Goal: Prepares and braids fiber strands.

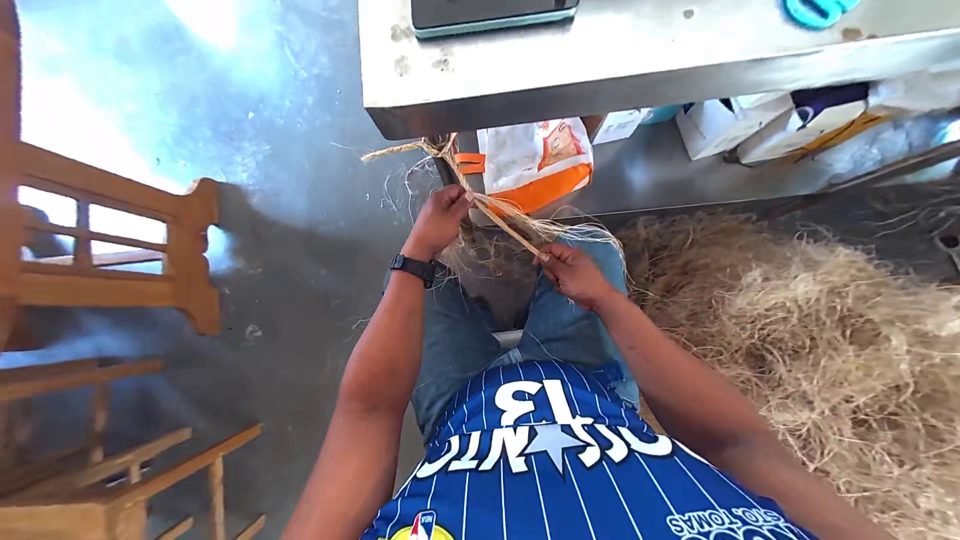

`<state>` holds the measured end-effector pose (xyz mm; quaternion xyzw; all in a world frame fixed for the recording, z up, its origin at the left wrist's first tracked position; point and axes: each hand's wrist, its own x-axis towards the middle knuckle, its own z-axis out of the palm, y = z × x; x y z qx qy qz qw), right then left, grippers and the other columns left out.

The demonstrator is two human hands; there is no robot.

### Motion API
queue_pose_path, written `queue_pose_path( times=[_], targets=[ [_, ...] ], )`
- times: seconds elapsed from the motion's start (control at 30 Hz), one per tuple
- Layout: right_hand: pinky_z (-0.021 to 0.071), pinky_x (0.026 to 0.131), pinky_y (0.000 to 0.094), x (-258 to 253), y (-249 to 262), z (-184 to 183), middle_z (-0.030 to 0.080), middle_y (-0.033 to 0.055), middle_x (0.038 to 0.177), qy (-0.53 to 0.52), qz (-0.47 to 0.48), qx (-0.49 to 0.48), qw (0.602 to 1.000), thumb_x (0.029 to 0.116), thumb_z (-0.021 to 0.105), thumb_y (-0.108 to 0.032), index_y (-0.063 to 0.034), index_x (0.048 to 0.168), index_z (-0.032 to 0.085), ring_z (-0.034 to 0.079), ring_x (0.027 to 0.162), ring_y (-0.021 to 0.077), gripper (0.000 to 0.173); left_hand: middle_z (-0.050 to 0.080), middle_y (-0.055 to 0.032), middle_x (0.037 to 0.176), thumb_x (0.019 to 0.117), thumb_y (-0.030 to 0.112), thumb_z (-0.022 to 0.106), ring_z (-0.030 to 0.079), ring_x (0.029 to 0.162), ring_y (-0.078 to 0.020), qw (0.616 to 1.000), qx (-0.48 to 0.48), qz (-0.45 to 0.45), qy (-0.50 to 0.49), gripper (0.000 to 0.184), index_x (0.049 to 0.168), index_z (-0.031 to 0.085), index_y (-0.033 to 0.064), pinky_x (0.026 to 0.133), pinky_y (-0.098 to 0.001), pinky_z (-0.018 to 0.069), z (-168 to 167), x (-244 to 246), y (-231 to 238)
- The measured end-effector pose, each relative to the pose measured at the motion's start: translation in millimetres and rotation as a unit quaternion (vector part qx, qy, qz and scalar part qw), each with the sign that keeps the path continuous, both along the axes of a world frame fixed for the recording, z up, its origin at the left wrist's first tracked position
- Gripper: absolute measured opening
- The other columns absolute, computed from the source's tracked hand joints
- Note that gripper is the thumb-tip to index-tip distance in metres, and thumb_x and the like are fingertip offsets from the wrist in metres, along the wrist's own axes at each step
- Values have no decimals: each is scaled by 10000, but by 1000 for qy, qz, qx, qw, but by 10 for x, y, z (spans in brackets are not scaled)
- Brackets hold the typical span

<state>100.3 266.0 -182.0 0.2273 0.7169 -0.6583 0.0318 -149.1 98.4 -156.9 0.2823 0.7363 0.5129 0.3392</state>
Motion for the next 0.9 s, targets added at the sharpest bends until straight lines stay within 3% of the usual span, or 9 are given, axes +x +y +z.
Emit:
queue_pose_path(
  times=[0.07, 0.1, 0.13, 0.2, 0.43, 0.5, 0.57, 0.7, 0.9],
  targets=[
    [523, 615, 339, -39, 13, 49, 660, 59, 840, -32, 48, 74, 996, 1103, 469, -255, -52, 1172, 682, 590, 661, 144, 302, 568, 8, 799, 1076, 291, 528, 489, 622, -84, 1000, 11, 5, 17, 240, 1000, 645, 95, 553, -268, 425, -15, -19, -6],
    [570, 802, 415, -90, 17, 110, 713, 97, 1011, -40, 69, 101, 992, 1093, 496, -297, -59, 1231, 671, 673, 858, 189, 327, 560, 14, 783, 1072, 292, 536, 477, 604, -81, 1000, 13, 6, 21, 237, 993, 646, 97, 545, -265, 422, -10, -28, -17],
    [536, 984, 483, -164, 21, 172, 697, 138, 1195, -39, 85, 116, 989, 1081, 524, -337, -62, 1337, 637, 675, 1073, 242, 393, 563, 14, 775, 1069, 290, 545, 467, 583, -79, 1000, 13, 7, 20, 234, 998, 651, 93, 526, -257, 412, -3, -32, -30],
    [480, 1102, 529, -395, 21, 230, 642, 173, 1357, -11, 108, 149, 983, 1065, 522, -431, -58, 1463, 542, 633, 1243, 286, 546, 549, 20, 760, 1071, 286, 543, 439, 555, -74, 1000, 13, 1, 14, 225, 1004, 647, 97, 495, -242, 383, 6, -38, -44],
    [457, 1069, 592, -1278, -252, 418, 676, 194, 1267, -8, 116, 213, 970, 1069, 474, -508, -37, 1378, 603, 634, 1211, 343, 578, 607, 22, 779, 1066, 267, 563, 442, 552, -52, 999, 26, 27, -9, 216, 1020, 681, 92, 484, -223, 359, 12, -7, -54],
    [539, 969, 492, -1379, -329, 351, 703, 161, 1142, 21, 74, 133, 988, 1077, 523, -386, -36, 1332, 628, 686, 1039, 267, 446, 606, 28, 772, 1066, 267, 567, 441, 553, -46, 999, 20, 42, -15, 215, 1023, 689, 96, 484, -221, 359, 13, 7, -67],
    [574, 701, 396, -1360, -386, 270, 658, 115, 917, 29, 36, 44, 998, 1097, 495, -326, -21, 1274, 644, 635, 734, 192, 383, 562, 36, 742, 1067, 258, 561, 410, 528, -47, 998, 25, 52, -32, 207, 1024, 686, 99, 464, -215, 343, 6, 18, -69],
    [452, 533, 307, -819, -335, 43, 540, 23, 747, 25, 27, -14, 999, 1122, 405, -268, -38, 1170, 663, 464, 562, 108, 349, 462, 64, 672, 1065, 246, 559, 347, 480, -44, 993, 34, 77, -77, 203, 1082, 707, 107, 430, -199, 314, -45, 62, -54],
    [393, 509, 310, 632, -335, 67, 465, 9, 668, -74, -52, -19, 996, 1113, 439, -275, -72, 1107, 688, 410, 532, 119, 321, 406, 77, 595, 1071, 234, 552, 332, 444, -42, 984, 75, 99, -130, 211, 1085, 701, 86, 409, -195, 309, -21, 171, 4]
  ],
)
